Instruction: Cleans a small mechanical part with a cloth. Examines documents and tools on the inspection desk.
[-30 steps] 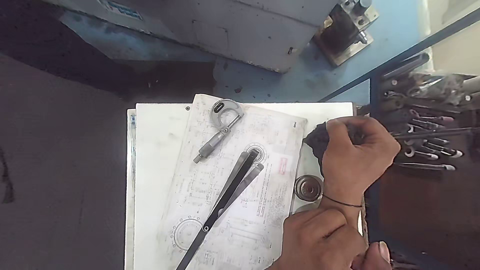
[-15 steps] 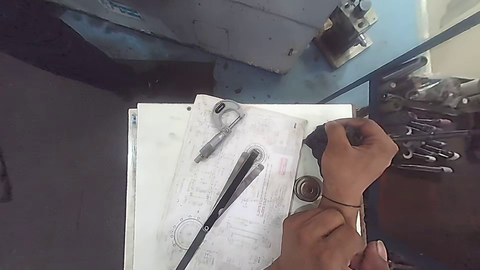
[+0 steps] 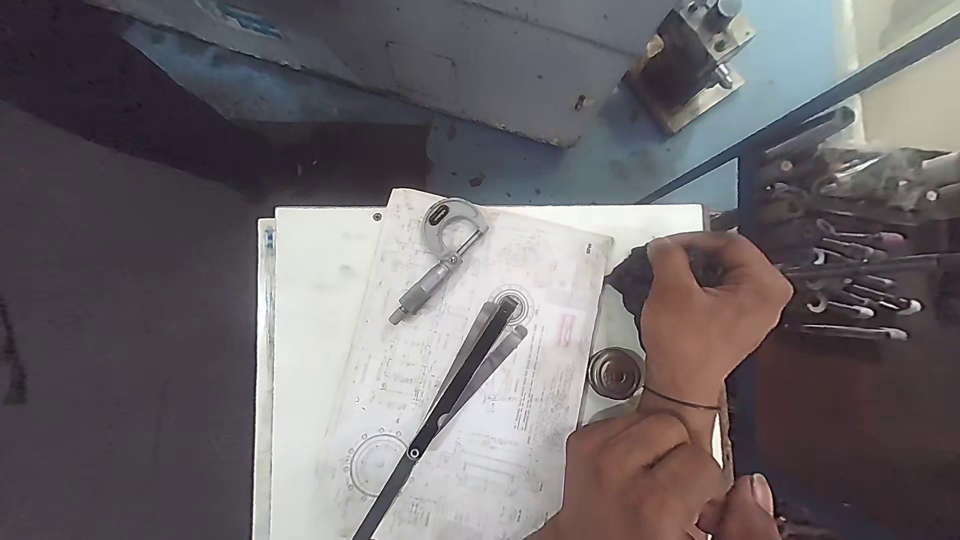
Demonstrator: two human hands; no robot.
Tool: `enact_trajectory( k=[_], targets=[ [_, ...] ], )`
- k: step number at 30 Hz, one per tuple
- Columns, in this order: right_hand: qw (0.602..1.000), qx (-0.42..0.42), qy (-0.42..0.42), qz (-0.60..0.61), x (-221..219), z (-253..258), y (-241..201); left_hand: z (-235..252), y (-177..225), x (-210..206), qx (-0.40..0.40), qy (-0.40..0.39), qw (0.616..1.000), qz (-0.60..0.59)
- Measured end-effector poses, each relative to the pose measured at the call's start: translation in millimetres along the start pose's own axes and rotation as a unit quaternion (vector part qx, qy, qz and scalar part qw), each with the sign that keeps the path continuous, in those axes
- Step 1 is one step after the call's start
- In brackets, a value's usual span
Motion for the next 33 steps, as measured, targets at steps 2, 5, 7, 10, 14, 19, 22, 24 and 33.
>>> enact_trajectory(
  k=[2, 5, 7, 10, 14, 19, 22, 24, 33],
  targets=[
    [1.0, -0.003, -0.001, 0.001, 0.0, -0.1, 0.1, 0.3, 0.1, -0.1, 0.001, 0.003, 1.0, -0.002],
    [1.0, -0.003, -0.001, -0.005, 0.0, -0.5, 0.0, 0.0, -0.3, 0.6, 0.001, 0.006, 1.0, -0.005],
    [1.0, -0.002, -0.003, -0.011, 0.3, -0.4, -0.4, 0.1, -0.3, 0.6, 0.001, 0.008, 1.0, -0.006],
    [1.0, 0.003, 0.001, -0.009, -0.3, 1.4, 1.3, 0.1, -0.6, 0.6, 0.003, 0.005, 1.0, -0.007],
    [1.0, -0.005, -0.002, -0.005, 0.0, 0.4, 0.3, -0.1, -1.1, 0.3, 0.006, 0.002, 1.0, -0.005],
    [1.0, -0.013, -0.005, -0.012, -0.4, -1.0, -1.3, 0.1, -0.7, 1.0, 0.005, 0.006, 1.0, -0.005],
    [1.0, -0.015, -0.004, -0.012, -0.3, -0.8, -1.8, 1.0, -0.3, 1.4, 0.006, 0.005, 1.0, -0.006],
    [1.0, -0.012, -0.001, -0.008, 0.0, -0.4, -1.2, 1.2, -0.1, 0.9, 0.007, 0.004, 1.0, -0.007],
    [1.0, 0.0, -0.006, 0.001, -0.3, -0.8, 0.6, 0.5, 0.0, 0.4, 0.008, 0.001, 1.0, -0.005]
  ],
)
Point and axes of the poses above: each hand's wrist, its own z-axis towards the middle knuckle, its own x-axis out of the back of the hand, y = z × x, the point moved 5 cm from there along z, towards the middle knuckle, and after that the axes turned 3 degrees about -y, right-handed, at the moved point
